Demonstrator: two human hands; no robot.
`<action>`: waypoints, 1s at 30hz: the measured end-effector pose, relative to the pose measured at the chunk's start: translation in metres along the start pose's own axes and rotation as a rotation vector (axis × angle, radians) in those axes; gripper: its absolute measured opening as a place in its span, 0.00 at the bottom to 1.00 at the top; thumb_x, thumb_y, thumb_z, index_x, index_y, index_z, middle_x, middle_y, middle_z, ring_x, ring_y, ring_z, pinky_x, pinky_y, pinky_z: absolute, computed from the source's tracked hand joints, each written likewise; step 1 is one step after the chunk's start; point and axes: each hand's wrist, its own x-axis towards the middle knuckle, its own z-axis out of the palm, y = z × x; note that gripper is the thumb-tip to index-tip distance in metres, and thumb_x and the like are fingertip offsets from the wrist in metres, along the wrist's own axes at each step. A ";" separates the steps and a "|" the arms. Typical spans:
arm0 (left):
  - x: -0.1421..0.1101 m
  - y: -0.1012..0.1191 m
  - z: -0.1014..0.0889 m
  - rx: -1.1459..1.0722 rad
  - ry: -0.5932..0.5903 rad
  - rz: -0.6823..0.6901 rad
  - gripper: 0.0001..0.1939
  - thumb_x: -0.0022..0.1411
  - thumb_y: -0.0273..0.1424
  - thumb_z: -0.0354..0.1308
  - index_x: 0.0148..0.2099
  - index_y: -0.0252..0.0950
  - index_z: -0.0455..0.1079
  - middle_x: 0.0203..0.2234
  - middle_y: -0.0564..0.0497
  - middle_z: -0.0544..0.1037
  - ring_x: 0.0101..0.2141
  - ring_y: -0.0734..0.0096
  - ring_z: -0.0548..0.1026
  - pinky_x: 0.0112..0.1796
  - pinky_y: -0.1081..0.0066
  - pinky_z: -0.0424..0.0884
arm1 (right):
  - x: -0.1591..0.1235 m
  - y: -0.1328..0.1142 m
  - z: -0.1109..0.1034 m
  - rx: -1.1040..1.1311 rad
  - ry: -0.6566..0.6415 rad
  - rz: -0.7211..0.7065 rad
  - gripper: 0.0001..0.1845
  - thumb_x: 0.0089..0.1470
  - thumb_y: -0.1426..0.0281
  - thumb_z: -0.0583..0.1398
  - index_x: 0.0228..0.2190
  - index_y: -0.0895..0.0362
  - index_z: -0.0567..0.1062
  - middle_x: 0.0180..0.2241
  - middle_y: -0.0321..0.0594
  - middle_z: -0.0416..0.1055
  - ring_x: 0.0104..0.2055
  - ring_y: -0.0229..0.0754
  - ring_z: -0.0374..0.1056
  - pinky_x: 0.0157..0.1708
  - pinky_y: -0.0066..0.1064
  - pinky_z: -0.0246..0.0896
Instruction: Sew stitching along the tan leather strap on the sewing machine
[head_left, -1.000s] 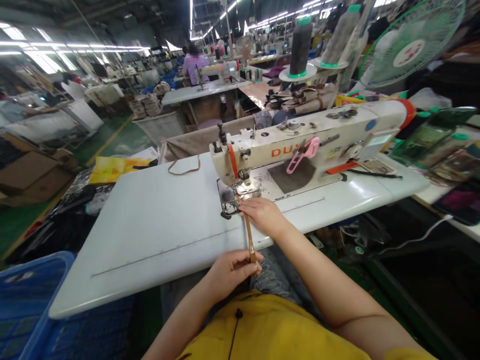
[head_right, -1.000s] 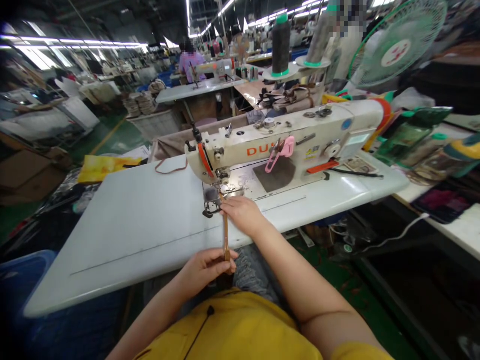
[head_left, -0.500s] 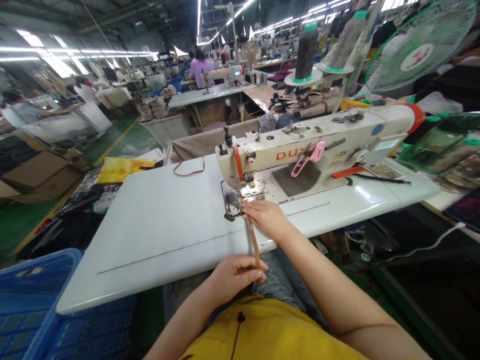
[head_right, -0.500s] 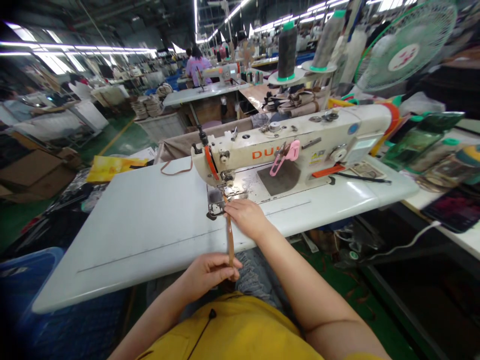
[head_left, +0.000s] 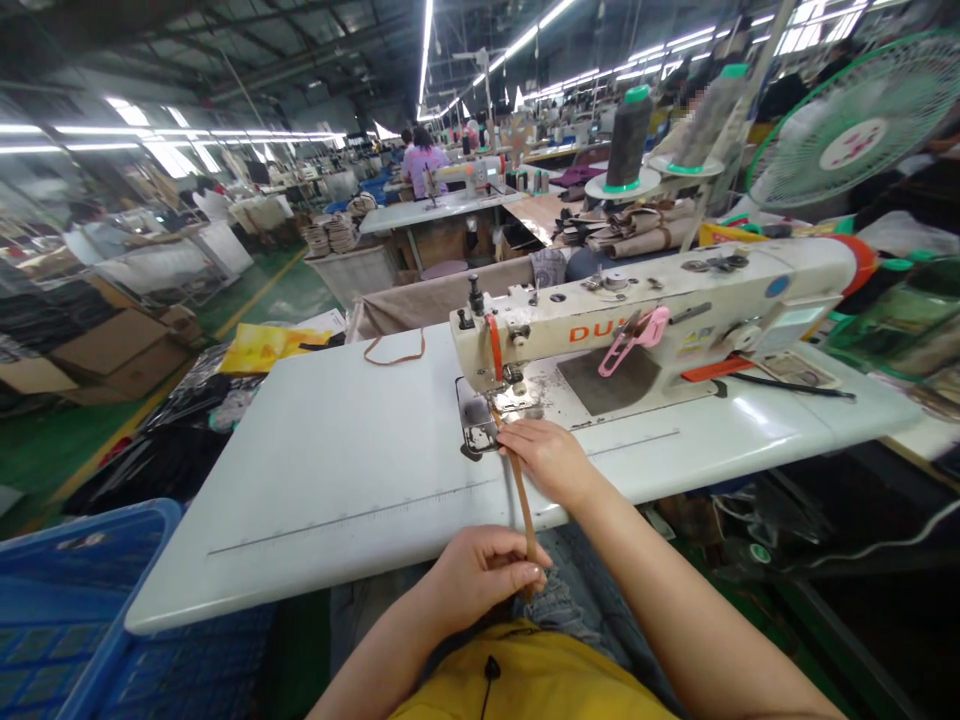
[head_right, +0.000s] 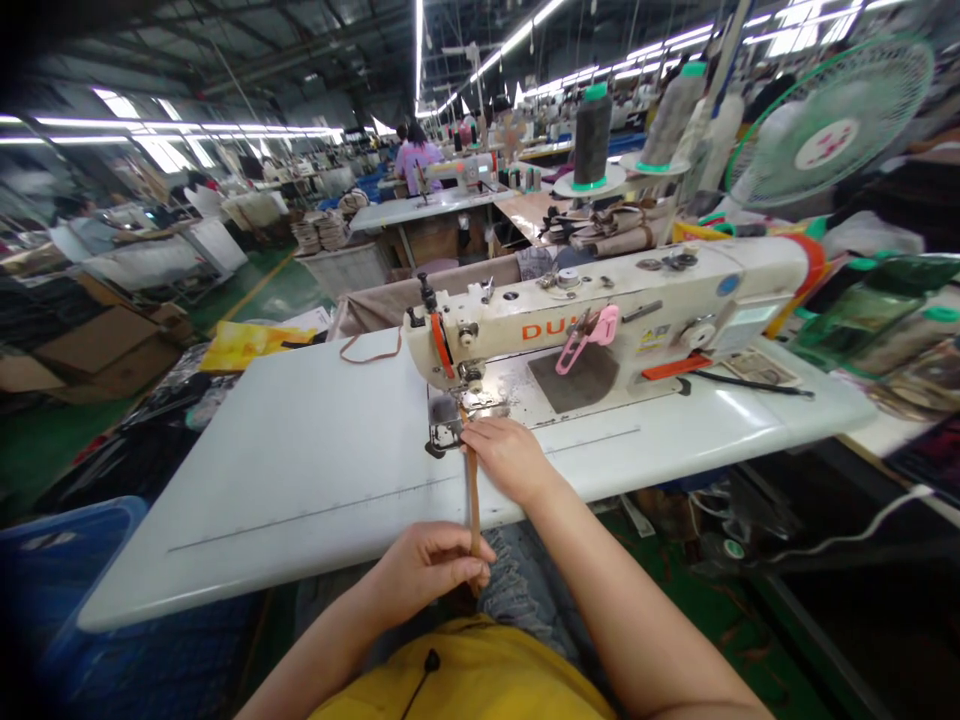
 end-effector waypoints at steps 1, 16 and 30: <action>0.000 -0.001 0.000 0.003 -0.003 0.004 0.20 0.61 0.45 0.70 0.43 0.31 0.82 0.32 0.45 0.82 0.33 0.67 0.78 0.39 0.68 0.74 | 0.000 0.000 0.000 0.001 0.000 -0.001 0.13 0.70 0.67 0.60 0.49 0.56 0.82 0.49 0.47 0.82 0.52 0.48 0.77 0.54 0.41 0.73; 0.024 0.000 -0.045 0.533 0.270 0.116 0.23 0.68 0.51 0.56 0.49 0.40 0.80 0.43 0.46 0.84 0.44 0.58 0.82 0.50 0.64 0.77 | -0.005 0.002 0.003 -0.030 -0.067 0.001 0.12 0.71 0.63 0.59 0.44 0.54 0.81 0.44 0.41 0.81 0.49 0.41 0.75 0.51 0.31 0.68; 0.128 -0.006 -0.109 0.998 0.456 0.398 0.26 0.60 0.49 0.57 0.54 0.38 0.76 0.53 0.42 0.82 0.53 0.47 0.80 0.57 0.51 0.75 | -0.009 0.011 0.006 0.276 0.031 0.265 0.13 0.71 0.63 0.59 0.47 0.55 0.81 0.46 0.39 0.77 0.47 0.35 0.73 0.47 0.23 0.66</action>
